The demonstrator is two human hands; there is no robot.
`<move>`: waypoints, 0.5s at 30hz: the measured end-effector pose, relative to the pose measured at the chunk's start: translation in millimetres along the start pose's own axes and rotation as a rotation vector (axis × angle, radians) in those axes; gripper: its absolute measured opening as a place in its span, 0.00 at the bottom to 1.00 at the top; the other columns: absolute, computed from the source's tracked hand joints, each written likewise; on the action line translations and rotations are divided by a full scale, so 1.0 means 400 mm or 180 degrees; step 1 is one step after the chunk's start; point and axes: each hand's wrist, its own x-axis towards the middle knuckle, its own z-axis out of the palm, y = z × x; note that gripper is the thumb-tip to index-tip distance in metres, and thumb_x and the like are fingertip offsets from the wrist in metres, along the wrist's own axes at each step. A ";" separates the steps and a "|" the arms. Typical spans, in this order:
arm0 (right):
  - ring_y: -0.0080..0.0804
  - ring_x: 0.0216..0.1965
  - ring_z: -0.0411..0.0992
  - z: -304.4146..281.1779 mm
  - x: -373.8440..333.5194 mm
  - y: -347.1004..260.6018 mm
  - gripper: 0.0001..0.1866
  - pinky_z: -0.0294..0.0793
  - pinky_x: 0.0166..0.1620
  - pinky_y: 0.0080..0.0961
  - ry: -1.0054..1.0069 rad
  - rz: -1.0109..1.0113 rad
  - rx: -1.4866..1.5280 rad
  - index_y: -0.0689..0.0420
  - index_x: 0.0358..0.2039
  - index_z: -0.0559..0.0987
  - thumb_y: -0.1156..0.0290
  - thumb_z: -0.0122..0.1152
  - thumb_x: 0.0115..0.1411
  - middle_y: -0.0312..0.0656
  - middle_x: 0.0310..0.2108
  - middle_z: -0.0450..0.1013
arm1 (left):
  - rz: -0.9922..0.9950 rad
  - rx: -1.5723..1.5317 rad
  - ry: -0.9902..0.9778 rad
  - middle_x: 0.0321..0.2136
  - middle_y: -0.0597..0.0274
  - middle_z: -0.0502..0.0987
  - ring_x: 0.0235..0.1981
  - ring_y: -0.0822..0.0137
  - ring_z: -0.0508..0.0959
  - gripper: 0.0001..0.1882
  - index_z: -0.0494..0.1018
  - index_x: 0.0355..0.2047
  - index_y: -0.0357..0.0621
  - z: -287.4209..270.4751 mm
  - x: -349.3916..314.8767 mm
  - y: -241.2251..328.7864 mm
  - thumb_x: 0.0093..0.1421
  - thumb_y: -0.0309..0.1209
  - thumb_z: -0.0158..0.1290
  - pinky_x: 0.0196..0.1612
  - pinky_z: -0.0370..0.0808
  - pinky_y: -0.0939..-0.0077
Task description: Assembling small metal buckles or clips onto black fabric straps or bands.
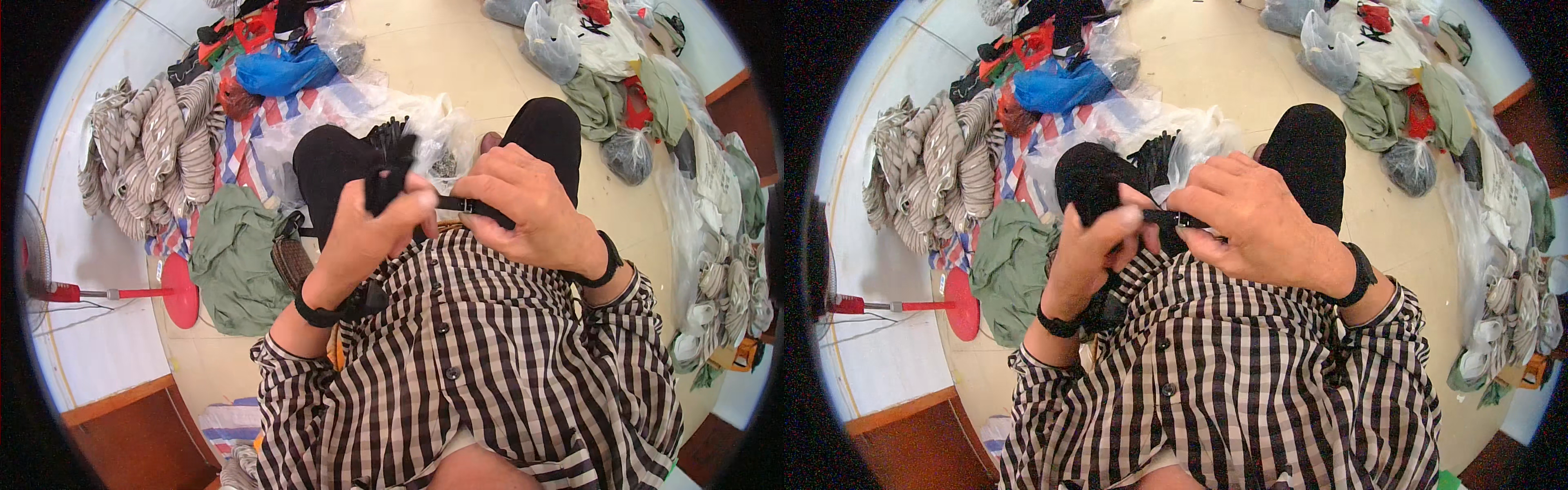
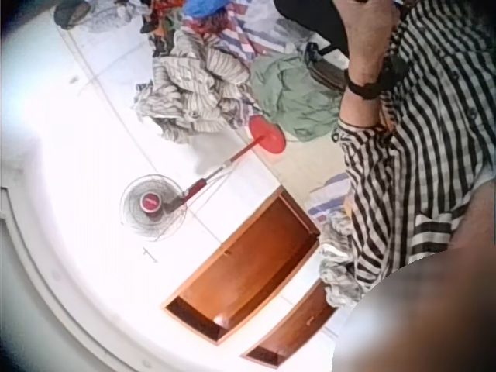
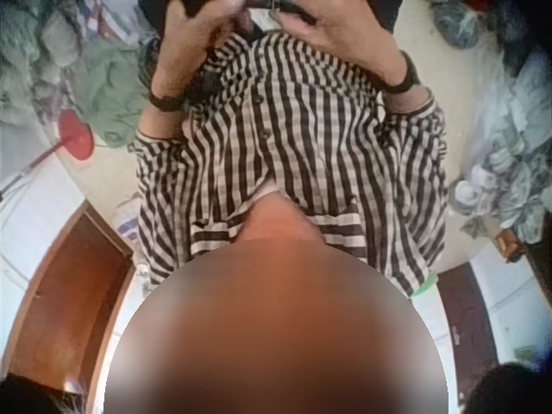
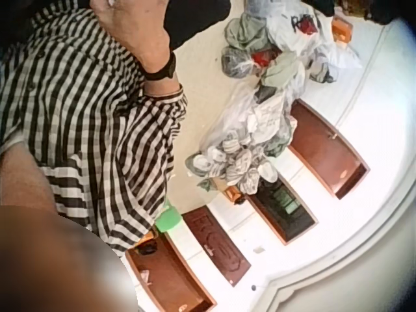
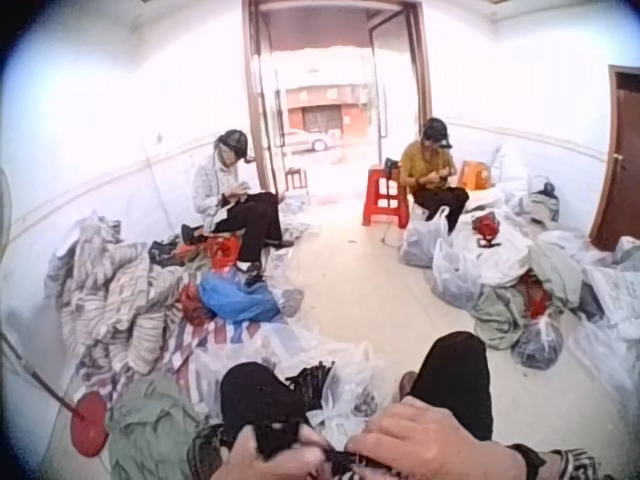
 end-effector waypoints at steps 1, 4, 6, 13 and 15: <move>0.39 0.29 0.68 0.003 0.005 -0.004 0.14 0.65 0.32 0.31 -0.0033 -0.0090 -0.0022 0.58 0.32 0.73 0.75 0.61 0.41 0.41 0.25 0.67 | 0.0256 0.0434 -0.0071 0.16 0.67 0.73 0.12 0.84 0.62 0.07 0.72 0.26 0.40 0.006 0.003 -0.003 0.55 0.31 0.50 0.14 0.56 0.90; 0.39 0.29 0.67 0.008 0.010 -0.010 0.14 0.65 0.33 0.31 -0.0118 -0.0162 -0.0067 0.58 0.32 0.72 0.75 0.61 0.41 0.41 0.25 0.67 | 0.0067 0.0603 -0.0124 0.14 0.68 0.72 0.12 0.85 0.62 0.08 0.72 0.25 0.41 0.002 0.004 -0.003 0.57 0.32 0.49 0.14 0.56 0.90; 0.39 0.30 0.67 0.012 0.009 -0.009 0.14 0.64 0.33 0.31 -0.0169 -0.0148 -0.0089 0.58 0.32 0.72 0.75 0.61 0.41 0.41 0.25 0.67 | 0.0009 0.0273 -0.0373 0.13 0.69 0.71 0.12 0.85 0.62 0.09 0.71 0.25 0.42 -0.004 0.003 -0.004 0.58 0.33 0.49 0.15 0.57 0.89; 0.38 0.24 0.70 0.035 -0.011 -0.015 0.15 0.67 0.26 0.28 0.0474 0.0054 0.0718 0.62 0.35 0.74 0.79 0.62 0.43 0.44 0.25 0.70 | 0.0113 -0.0104 -0.0275 0.13 0.71 0.69 0.13 0.84 0.62 0.10 0.70 0.26 0.43 -0.001 -0.024 0.005 0.60 0.36 0.49 0.15 0.56 0.89; 0.37 0.23 0.70 0.037 -0.007 -0.021 0.16 0.67 0.24 0.26 0.0611 0.0056 0.0844 0.62 0.35 0.74 0.80 0.62 0.43 0.44 0.24 0.71 | 0.0135 -0.0110 -0.0166 0.13 0.71 0.68 0.13 0.84 0.63 0.09 0.70 0.27 0.43 0.002 -0.032 0.013 0.60 0.35 0.50 0.15 0.56 0.90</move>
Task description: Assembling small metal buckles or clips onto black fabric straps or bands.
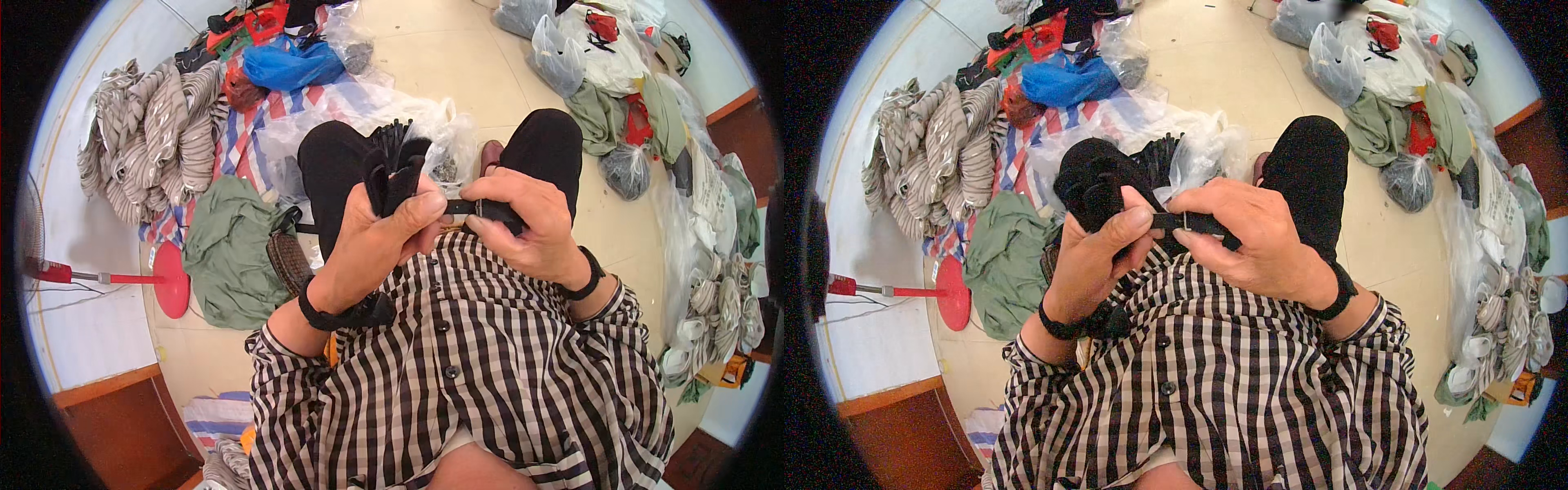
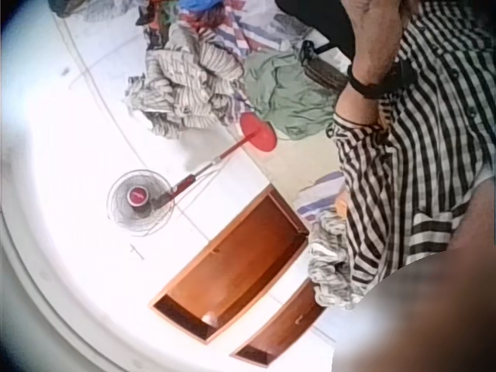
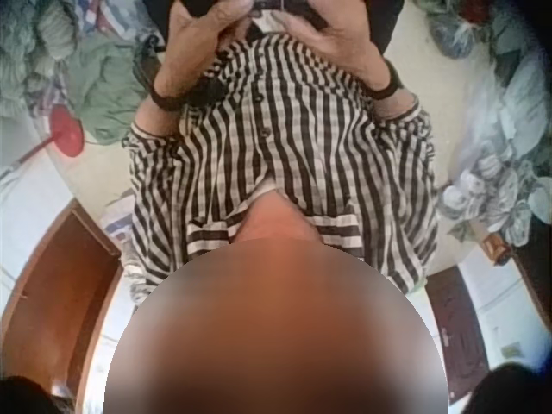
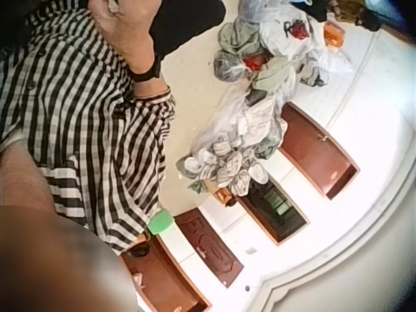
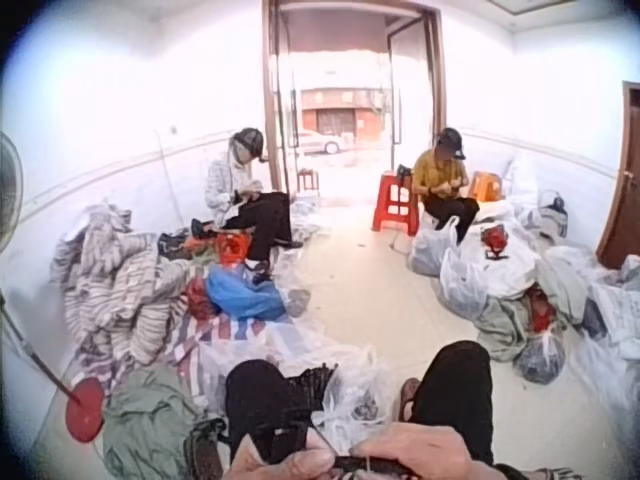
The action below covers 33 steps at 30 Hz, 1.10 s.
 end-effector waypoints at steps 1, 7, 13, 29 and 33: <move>0.36 0.22 0.70 0.005 0.002 -0.002 0.16 0.67 0.24 0.26 0.0131 -0.0095 -0.0072 0.63 0.35 0.75 0.80 0.63 0.42 0.44 0.24 0.71 | 0.0010 0.0009 0.0003 0.13 0.71 0.68 0.13 0.84 0.63 0.09 0.70 0.27 0.43 0.005 -0.005 0.000 0.60 0.35 0.50 0.15 0.56 0.90; 0.31 0.23 0.71 0.003 0.011 -0.013 0.16 0.68 0.28 0.19 0.0318 -0.0225 0.0130 0.65 0.33 0.74 0.82 0.62 0.40 0.44 0.24 0.72 | 0.0200 -0.0221 0.0306 0.15 0.68 0.70 0.12 0.81 0.63 0.09 0.71 0.26 0.39 0.015 -0.027 0.020 0.57 0.33 0.52 0.12 0.52 0.89; 0.34 0.26 0.74 -0.019 0.043 -0.035 0.14 0.71 0.30 0.22 0.0486 -0.0044 0.0448 0.61 0.34 0.75 0.77 0.65 0.43 0.43 0.27 0.74 | 0.0422 0.0107 0.0211 0.12 0.70 0.68 0.11 0.84 0.61 0.10 0.70 0.26 0.43 0.017 -0.025 0.068 0.60 0.36 0.50 0.14 0.54 0.90; 0.32 0.22 0.71 -0.083 0.125 -0.059 0.13 0.65 0.25 0.20 -0.0282 -0.0556 0.0290 0.62 0.32 0.74 0.79 0.63 0.43 0.42 0.24 0.72 | 0.0518 0.0484 -0.0096 0.13 0.65 0.70 0.10 0.82 0.62 0.10 0.70 0.23 0.37 0.022 -0.021 0.165 0.57 0.31 0.49 0.14 0.56 0.88; 0.33 0.22 0.71 -0.084 0.132 -0.059 0.14 0.66 0.25 0.21 -0.0315 -0.0668 0.0134 0.61 0.32 0.74 0.77 0.63 0.43 0.41 0.25 0.73 | 0.0404 0.0508 -0.0200 0.13 0.66 0.70 0.11 0.82 0.63 0.09 0.70 0.23 0.38 0.022 -0.012 0.174 0.55 0.30 0.50 0.15 0.57 0.88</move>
